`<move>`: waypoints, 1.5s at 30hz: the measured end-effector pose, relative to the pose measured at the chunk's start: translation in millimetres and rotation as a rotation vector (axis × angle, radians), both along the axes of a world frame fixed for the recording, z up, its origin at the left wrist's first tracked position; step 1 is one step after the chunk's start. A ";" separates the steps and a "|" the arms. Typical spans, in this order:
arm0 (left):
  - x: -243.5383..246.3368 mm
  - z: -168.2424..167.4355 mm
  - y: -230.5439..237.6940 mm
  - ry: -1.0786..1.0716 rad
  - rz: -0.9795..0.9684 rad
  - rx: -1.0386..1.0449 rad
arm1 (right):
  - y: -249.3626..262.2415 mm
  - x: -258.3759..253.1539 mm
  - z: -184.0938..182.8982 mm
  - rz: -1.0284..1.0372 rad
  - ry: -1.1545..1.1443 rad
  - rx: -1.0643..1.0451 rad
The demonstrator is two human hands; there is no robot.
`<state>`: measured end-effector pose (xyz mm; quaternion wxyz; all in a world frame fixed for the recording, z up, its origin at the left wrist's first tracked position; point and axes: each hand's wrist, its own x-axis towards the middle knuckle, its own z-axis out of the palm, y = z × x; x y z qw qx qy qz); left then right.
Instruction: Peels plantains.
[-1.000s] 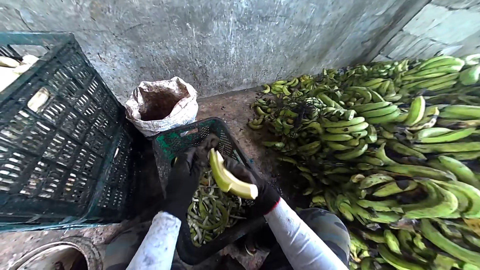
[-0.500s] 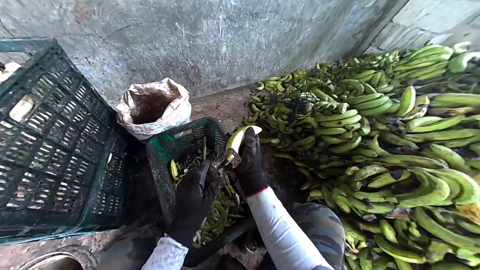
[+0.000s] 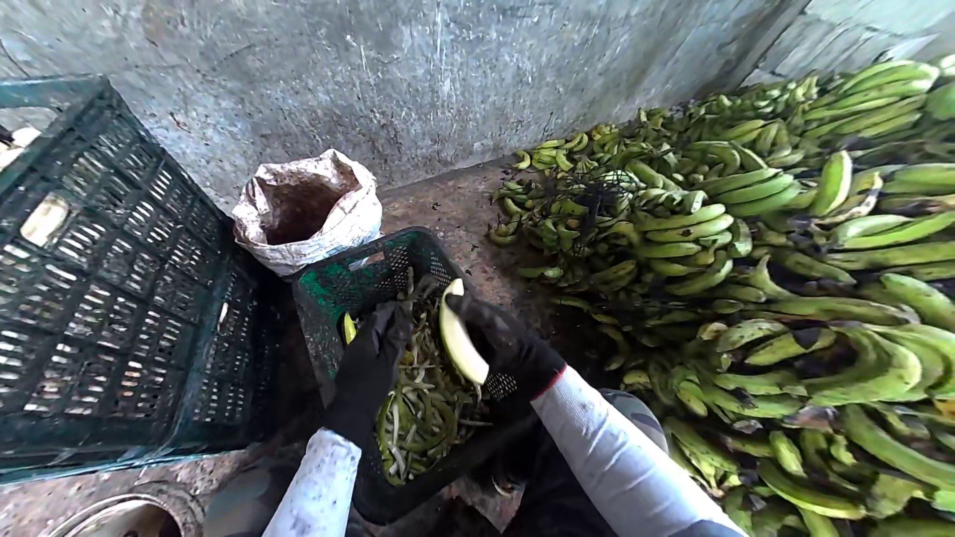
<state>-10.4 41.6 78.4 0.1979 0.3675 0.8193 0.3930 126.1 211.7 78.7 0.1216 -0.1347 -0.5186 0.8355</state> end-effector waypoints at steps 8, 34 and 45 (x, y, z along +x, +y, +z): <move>38.2 -21.0 5.7 0.388 -0.142 0.387 | 13.7 -12.5 -21.0 -0.336 0.495 -0.482; 26.0 -25.1 -8.9 0.410 -0.212 0.122 | 13.7 9.2 -34.0 -0.141 0.198 -0.442; 30.5 -24.2 7.8 -0.086 -0.066 -0.052 | -9.6 4.7 -32.2 -0.155 -0.020 -0.131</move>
